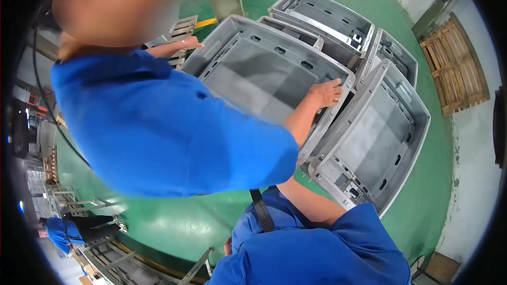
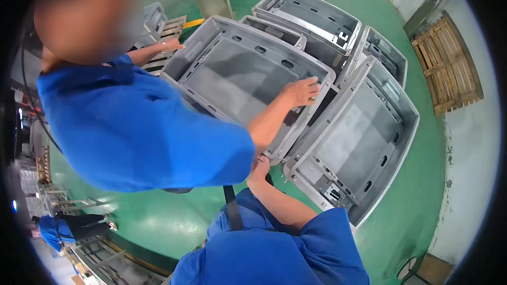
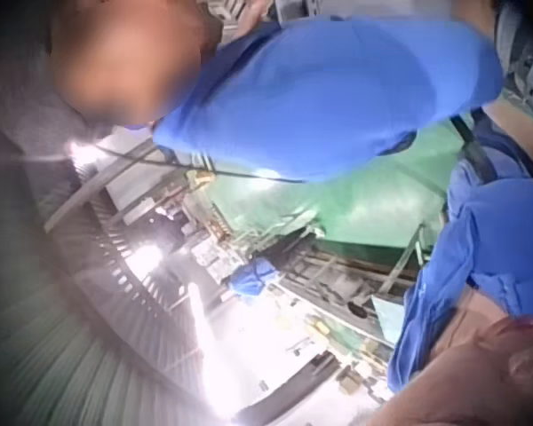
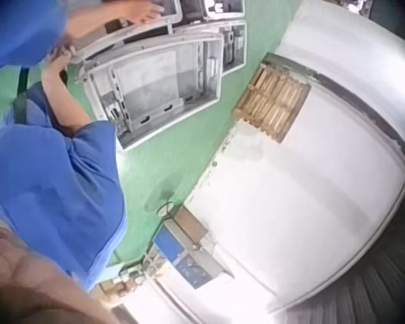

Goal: Manually assemble and stack metal enclosure units on a factory floor.

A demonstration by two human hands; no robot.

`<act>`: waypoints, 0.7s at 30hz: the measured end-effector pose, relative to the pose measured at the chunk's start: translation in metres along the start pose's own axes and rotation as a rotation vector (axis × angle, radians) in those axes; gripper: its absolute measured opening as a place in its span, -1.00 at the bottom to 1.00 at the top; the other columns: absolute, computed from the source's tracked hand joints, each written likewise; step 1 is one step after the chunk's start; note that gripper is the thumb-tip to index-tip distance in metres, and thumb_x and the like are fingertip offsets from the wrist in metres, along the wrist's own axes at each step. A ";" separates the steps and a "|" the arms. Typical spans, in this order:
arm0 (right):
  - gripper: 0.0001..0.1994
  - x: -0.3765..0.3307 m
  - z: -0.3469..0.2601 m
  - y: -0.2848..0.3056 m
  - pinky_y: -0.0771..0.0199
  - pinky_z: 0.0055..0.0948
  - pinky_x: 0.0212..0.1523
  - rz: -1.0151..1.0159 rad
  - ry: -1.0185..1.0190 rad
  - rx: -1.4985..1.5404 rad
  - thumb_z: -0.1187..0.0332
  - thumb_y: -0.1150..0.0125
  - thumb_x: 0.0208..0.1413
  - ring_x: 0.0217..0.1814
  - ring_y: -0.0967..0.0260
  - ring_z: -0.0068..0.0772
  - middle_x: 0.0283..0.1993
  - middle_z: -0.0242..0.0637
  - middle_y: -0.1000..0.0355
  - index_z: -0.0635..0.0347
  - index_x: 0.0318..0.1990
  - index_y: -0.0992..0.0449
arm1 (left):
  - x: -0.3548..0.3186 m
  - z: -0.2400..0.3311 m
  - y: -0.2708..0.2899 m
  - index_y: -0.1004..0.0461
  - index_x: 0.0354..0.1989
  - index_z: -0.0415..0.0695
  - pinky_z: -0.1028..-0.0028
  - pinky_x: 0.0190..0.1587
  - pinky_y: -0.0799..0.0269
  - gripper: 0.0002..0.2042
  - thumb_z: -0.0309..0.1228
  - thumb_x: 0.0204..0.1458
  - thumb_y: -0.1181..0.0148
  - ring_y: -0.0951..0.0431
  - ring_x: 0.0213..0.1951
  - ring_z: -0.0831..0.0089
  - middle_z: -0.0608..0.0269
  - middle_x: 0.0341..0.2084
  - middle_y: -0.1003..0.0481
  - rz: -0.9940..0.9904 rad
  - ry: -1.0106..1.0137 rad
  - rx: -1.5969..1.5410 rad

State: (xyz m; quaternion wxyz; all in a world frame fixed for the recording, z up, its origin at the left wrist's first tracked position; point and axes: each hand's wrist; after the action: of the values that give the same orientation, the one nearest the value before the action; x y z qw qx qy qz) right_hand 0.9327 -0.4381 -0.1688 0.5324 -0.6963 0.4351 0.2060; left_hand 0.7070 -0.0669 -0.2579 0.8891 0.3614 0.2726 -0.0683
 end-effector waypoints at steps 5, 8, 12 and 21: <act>-0.87 -0.018 -0.021 -0.027 -0.39 -0.62 -0.58 0.123 0.031 -0.424 0.44 -0.08 0.01 -0.53 -0.36 -0.47 -0.48 -0.25 -0.37 0.33 -0.49 -0.39 | 0.034 0.038 0.011 -0.39 -0.12 -0.29 0.51 -0.21 -0.37 -0.70 -0.38 0.00 -0.07 -0.48 -0.28 0.45 0.13 -0.32 -0.50 0.013 -0.046 0.031; -0.87 -0.014 -0.020 -0.027 -0.41 -0.64 -0.55 0.184 -0.014 -0.379 0.44 -0.01 0.06 -0.48 -0.36 -0.46 -0.43 -0.23 -0.36 0.35 -0.41 -0.34 | 0.050 0.069 0.014 -0.39 -0.13 -0.29 0.51 -0.19 -0.36 -0.71 -0.38 0.00 -0.07 -0.47 -0.26 0.44 0.12 -0.31 -0.50 0.000 -0.002 -0.019; -0.88 -0.018 -0.024 -0.039 -0.42 -0.62 -0.57 0.270 -0.023 -0.296 0.45 -0.01 0.06 -0.47 -0.38 -0.43 -0.41 -0.20 -0.37 0.36 -0.37 -0.34 | 0.052 0.125 0.031 -0.39 -0.13 -0.29 0.53 -0.16 -0.35 -0.72 -0.43 -0.02 -0.09 -0.47 -0.21 0.44 0.10 -0.26 -0.48 -0.047 0.138 -0.164; -0.93 -0.016 -0.028 -0.036 -0.43 -0.66 -0.63 0.232 -0.062 -0.226 0.53 -0.03 -0.01 -0.50 -0.40 -0.45 -0.45 -0.21 -0.39 0.38 -0.40 -0.36 | 0.076 0.120 0.049 -0.28 -0.02 -0.34 0.53 -0.20 -0.36 -0.62 -0.44 -0.02 -0.08 -0.46 -0.25 0.44 0.08 -0.32 -0.49 -0.106 0.154 -0.198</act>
State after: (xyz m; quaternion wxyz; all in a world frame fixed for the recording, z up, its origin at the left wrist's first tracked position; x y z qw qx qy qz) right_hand 0.9489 -0.4557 -0.1270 0.4364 -0.6903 0.4700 0.3349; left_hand 0.8385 -0.1067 -0.1979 0.8920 0.2612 0.3641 -0.0599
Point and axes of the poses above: each hand's wrist, its own x-axis towards the middle knuckle, its own y-axis out of the back of the hand, z = x × y
